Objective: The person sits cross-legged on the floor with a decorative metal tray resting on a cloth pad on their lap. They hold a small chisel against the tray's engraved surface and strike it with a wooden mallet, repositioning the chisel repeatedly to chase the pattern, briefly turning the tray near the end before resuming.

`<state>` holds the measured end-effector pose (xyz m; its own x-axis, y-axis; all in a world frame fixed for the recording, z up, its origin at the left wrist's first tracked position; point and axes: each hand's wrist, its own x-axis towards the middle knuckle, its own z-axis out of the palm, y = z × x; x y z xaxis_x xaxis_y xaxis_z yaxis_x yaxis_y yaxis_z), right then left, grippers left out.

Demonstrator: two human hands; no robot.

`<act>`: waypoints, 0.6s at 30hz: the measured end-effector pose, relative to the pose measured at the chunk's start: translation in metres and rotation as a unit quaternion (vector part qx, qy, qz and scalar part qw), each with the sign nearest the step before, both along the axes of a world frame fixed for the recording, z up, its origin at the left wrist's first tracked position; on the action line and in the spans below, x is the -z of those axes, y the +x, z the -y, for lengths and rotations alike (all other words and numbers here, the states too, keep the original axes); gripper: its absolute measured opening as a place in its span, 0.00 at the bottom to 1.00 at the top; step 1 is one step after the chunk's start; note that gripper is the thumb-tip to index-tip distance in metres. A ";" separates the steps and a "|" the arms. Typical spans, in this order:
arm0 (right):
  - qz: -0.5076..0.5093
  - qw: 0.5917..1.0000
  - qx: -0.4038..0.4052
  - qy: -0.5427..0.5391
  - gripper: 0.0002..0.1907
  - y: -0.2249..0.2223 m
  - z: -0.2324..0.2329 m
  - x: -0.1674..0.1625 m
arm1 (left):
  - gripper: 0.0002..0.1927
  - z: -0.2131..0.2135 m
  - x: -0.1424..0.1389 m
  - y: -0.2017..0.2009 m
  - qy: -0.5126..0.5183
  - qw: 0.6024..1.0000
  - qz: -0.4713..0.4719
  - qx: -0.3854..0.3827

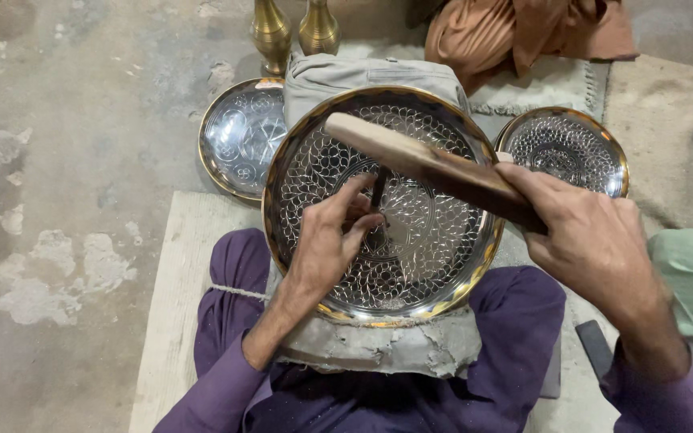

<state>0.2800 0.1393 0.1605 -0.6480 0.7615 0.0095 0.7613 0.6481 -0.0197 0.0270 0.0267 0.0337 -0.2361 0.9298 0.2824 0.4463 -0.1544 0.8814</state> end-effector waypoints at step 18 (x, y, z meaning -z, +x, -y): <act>-0.228 0.970 -0.035 -0.080 0.29 0.021 0.001 0.019 | 0.28 -0.013 -0.019 -0.010 0.019 0.994 -0.047 0.100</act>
